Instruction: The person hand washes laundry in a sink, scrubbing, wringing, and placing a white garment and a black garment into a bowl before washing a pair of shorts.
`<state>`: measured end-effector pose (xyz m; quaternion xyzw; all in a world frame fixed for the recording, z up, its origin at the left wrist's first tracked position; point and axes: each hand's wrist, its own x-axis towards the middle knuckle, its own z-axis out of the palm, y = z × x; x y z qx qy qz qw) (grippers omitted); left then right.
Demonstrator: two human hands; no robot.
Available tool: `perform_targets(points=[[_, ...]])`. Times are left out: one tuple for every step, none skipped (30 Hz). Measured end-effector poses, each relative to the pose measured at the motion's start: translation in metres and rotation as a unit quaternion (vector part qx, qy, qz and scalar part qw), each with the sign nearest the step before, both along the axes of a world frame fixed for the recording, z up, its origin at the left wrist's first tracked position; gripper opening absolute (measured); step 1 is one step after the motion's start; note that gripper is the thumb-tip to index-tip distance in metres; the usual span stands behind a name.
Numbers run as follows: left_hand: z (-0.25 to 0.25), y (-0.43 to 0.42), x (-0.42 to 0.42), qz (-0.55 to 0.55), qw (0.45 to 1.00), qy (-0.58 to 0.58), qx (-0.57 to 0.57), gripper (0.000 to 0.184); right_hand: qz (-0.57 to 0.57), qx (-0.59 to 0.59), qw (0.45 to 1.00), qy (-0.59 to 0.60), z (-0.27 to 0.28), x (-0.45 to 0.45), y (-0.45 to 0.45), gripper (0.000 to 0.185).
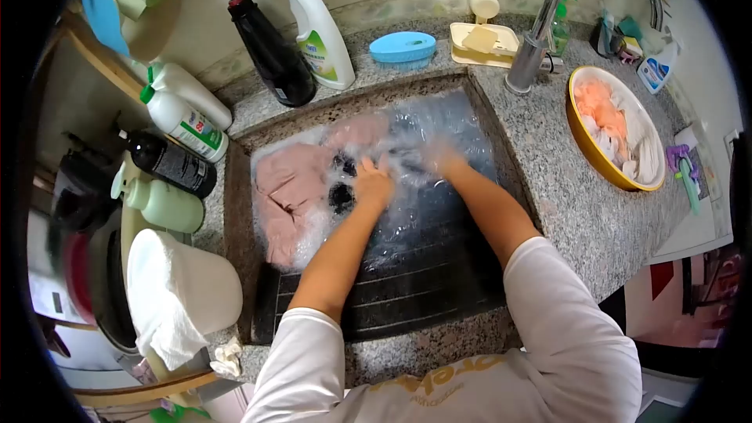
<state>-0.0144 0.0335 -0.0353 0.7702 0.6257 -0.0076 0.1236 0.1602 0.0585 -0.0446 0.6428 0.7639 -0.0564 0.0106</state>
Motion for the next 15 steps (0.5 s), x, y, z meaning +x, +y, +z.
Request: perform_targets(points=[[0.011, 0.007, 0.005, 0.001, 1.000, -0.002, 0.002, 0.053, -0.032, 0.015, 0.998, -0.050, 0.013, -0.007, -0.002, 0.042], [0.032, 0.014, 0.013, -0.062, 0.989, 0.105, -0.086, 0.049, 0.006, -0.055, 0.998, -0.039, 0.057, -0.013, -0.015, 0.039], [0.045, 0.018, 0.016, -0.123, 0.955, 0.209, -0.172, 0.047, 0.044, -0.123, 0.991, -0.029, 0.082, -0.017, -0.022, 0.037], [0.030, 0.022, 0.012, -0.120, 0.956, 0.207, -0.168, 0.047, 0.046, -0.119, 0.991, -0.032, 0.060, -0.013, -0.014, 0.037], [-0.002, 0.029, 0.004, -0.112, 0.983, 0.105, -0.106, 0.046, -0.013, -0.016, 0.999, 0.042, 0.016, -0.004, -0.001, 0.037], [-0.022, 0.034, -0.004, -0.102, 0.994, 0.000, -0.041, 0.046, -0.041, 0.038, 0.996, 0.076, 0.009, -0.004, 0.000, 0.037], [-0.024, 0.037, -0.010, -0.098, 0.995, -0.004, -0.033, 0.046, -0.065, 0.093, 0.987, 0.112, 0.004, -0.004, 0.002, 0.037], [-0.021, 0.043, -0.017, -0.130, 0.989, -0.031, -0.063, 0.050, -0.054, 0.074, 0.994, 0.061, 0.014, -0.010, -0.002, 0.037], [-0.017, 0.044, -0.025, -0.162, 0.981, -0.057, -0.096, 0.055, -0.044, 0.053, 0.998, 0.010, 0.023, -0.014, -0.007, 0.037], [-0.010, 0.042, -0.036, -0.158, 0.981, -0.064, -0.092, 0.055, -0.039, 0.055, 0.998, 0.003, 0.039, -0.015, -0.012, 0.037], [-0.004, 0.041, -0.048, -0.156, 0.974, -0.118, -0.117, 0.064, -0.004, -0.022, 1.000, 0.016, 0.055, -0.013, -0.015, 0.041], [0.002, 0.038, -0.059, -0.153, 0.962, -0.174, -0.143, 0.073, 0.031, -0.102, 0.994, 0.026, 0.069, -0.012, -0.016, 0.045], [0.006, 0.037, -0.068, -0.148, 0.961, -0.186, -0.142, 0.073, 0.066, -0.100, 0.986, 0.119, 0.084, -0.008, -0.017, 0.046], [0.010, 0.037, -0.074, -0.193, 0.960, -0.177, -0.098, 0.085, 0.082, -0.095, 0.981, 0.146, 0.101, -0.004, -0.016, 0.047], [0.013, 0.035, -0.074, -0.236, 0.956, -0.167, -0.055, 0.098, 0.097, -0.092, 0.976, 0.172, 0.131, -0.005, -0.022, 0.047]])
